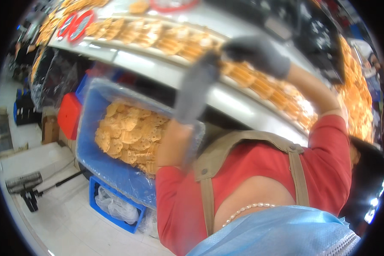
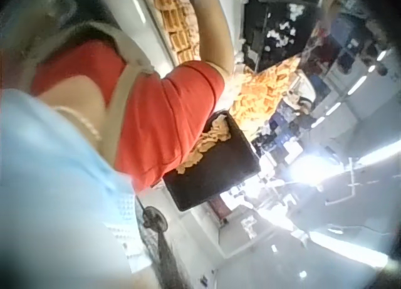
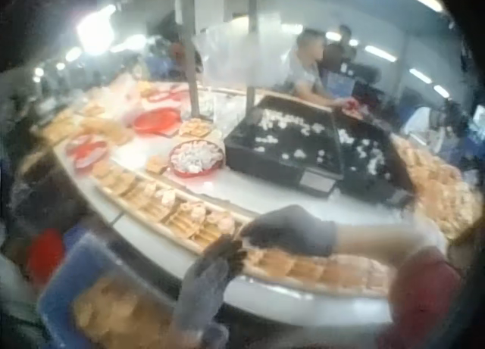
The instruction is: The person places decorative white items into waffles on a production line by hand.
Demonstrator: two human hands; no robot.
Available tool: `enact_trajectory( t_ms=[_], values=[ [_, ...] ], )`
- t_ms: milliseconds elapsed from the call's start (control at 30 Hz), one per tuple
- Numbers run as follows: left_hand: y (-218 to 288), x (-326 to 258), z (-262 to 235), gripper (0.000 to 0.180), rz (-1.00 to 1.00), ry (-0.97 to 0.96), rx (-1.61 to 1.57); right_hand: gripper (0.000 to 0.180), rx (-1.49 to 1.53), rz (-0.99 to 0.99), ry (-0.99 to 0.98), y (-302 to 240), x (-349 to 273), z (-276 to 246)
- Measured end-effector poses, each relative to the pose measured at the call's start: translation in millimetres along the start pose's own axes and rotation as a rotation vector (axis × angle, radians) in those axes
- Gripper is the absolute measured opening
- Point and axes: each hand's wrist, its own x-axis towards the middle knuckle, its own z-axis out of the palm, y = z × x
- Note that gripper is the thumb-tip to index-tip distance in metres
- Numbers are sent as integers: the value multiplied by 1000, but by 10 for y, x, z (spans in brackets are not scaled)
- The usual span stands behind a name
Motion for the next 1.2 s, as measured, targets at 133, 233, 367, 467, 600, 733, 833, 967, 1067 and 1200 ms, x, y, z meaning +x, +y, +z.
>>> enact_trajectory(
  t_ms=[133,233,367,467,600,733,833,967,1067,1200],
  values=[
    [44,594,-411,37,166,495,78,24,150,-54,154,664,-566,-857],
    [-34,1029,-1506,48,250,615,722,24,131,541,328,729,-938,-1170],
    [-302,1641,-2575,66,73,661,1503,24,-562,696,163,1215,-1387,-1215],
    [-471,1734,-2534,69,-52,663,1527,23,-699,719,61,1176,-1441,-1119],
    [-618,1698,-2844,76,-268,597,1592,17,-882,524,47,1407,-1465,-1011],
    [-781,1677,-2512,74,-198,592,1404,7,-999,573,-49,1385,-1385,-965],
    [-695,1510,-2027,71,-35,668,1476,6,-1045,385,-7,1441,-1446,-948],
    [-653,1320,-1804,62,106,776,1513,7,-1023,297,29,1575,-1454,-869],
    [-692,1218,-1796,54,133,827,1358,6,-1118,162,34,1673,-1465,-831],
    [-821,1064,-1795,50,253,865,1251,6,-822,231,159,1647,-1477,-797]
  ],
)
